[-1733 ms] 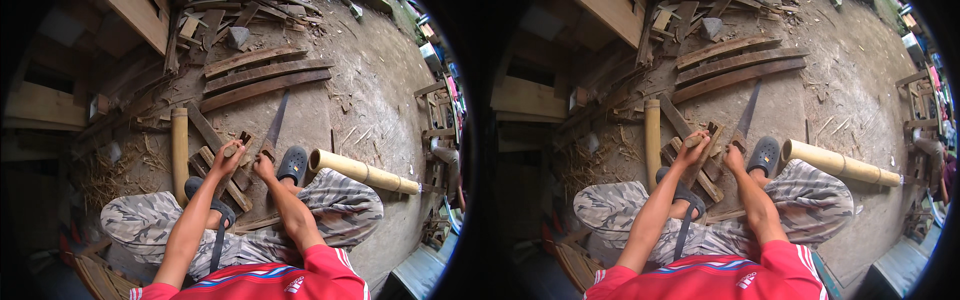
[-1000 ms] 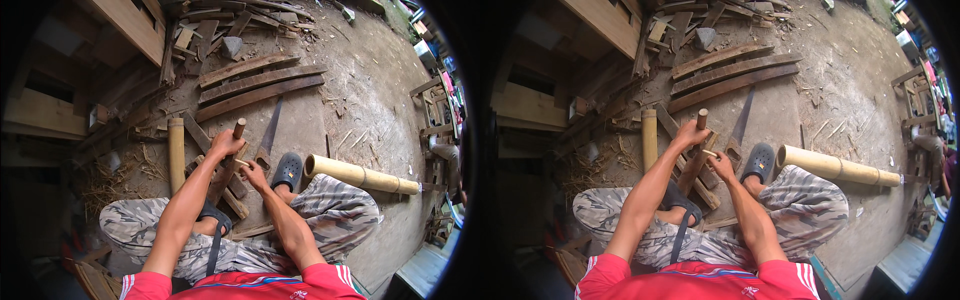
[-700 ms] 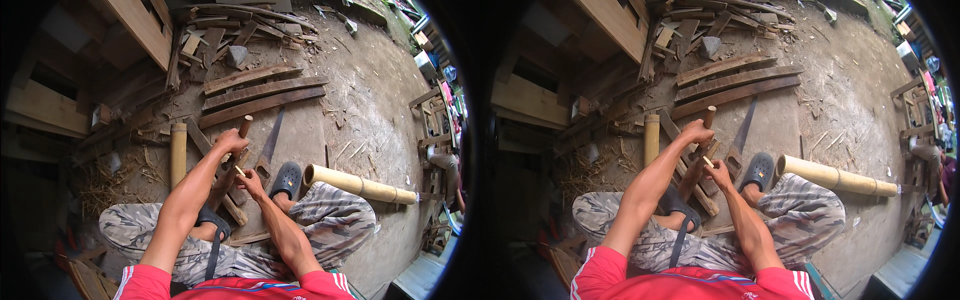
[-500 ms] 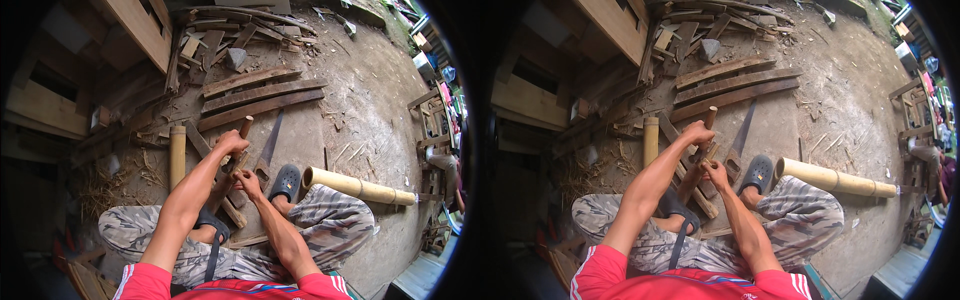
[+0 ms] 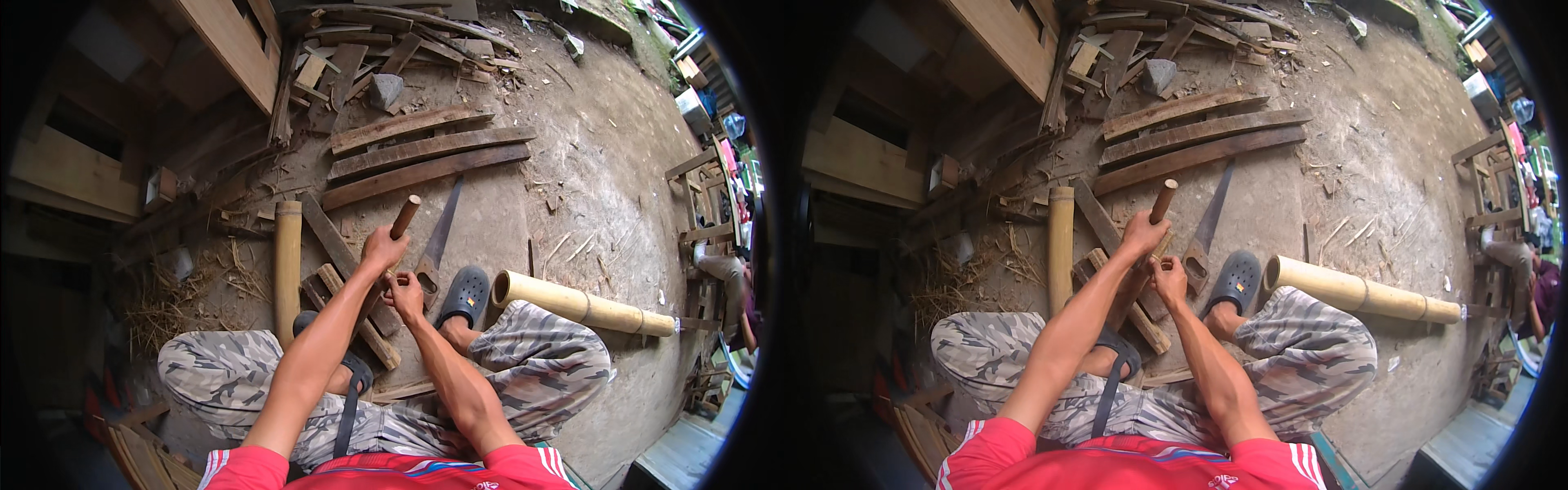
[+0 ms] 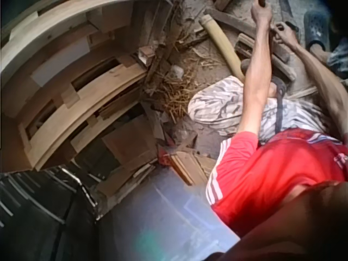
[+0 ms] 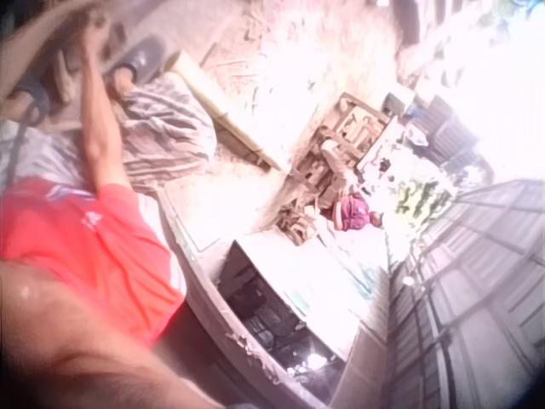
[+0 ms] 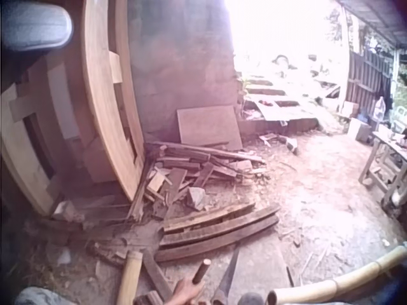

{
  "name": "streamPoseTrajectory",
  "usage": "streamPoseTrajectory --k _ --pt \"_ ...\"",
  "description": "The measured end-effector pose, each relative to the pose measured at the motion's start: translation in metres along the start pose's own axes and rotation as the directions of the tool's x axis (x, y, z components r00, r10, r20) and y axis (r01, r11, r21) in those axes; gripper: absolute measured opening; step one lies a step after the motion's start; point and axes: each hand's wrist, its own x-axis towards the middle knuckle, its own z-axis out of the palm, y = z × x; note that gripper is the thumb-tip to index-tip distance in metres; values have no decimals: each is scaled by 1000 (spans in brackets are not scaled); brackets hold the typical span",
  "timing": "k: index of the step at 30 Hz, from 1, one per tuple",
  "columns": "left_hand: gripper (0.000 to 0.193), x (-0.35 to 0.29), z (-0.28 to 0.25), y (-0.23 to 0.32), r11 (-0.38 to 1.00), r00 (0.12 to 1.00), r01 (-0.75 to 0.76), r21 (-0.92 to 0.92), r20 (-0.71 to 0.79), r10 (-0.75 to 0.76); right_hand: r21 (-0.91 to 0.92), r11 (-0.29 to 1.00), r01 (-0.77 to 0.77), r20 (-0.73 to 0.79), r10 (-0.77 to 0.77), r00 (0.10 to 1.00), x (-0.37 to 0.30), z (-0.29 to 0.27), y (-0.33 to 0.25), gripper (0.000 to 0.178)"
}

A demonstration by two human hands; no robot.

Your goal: The person sits on the floor and uses a hammer and chisel to carve and shape small wooden pieces. They repeatedly strike the chisel to remove wood shavings and refine the shape of the pieces.

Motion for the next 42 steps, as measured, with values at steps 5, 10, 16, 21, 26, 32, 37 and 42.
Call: streamPoseTrajectory --k 5,10,16,21,26,32,37,42 --pt "45 -4 27 -18 975 978 -152 -162 -166 125 -12 982 186 -66 -186 980 67 -49 -13 31" --pt "51 -2 27 -34 949 976 -176 -263 -173 133 240 925 293 9 -304 953 115 -74 -149 47" --pt "40 -1 29 -32 950 994 -73 -304 -105 43 703 690 171 111 -344 932 141 -59 -221 62" --pt "24 -4 41 -47 863 973 -218 -455 -175 154 498 864 -74 677 -334 656 82 -2 -198 69" --pt "26 -8 27 -25 913 990 -139 -384 -46 131 824 532 194 112 -489 865 140 -67 -250 65" --pt "25 -8 37 -58 838 961 -269 -474 -185 204 584 804 -114 651 -379 658 81 1 -216 59" --pt "25 -4 36 -24 868 955 -291 -402 -74 286 779 476 408 80 -721 688 175 -85 -226 56" --pt "16 -9 35 -64 895 966 -258 -363 -127 227 595 798 -91 632 -395 666 88 1 -201 59"
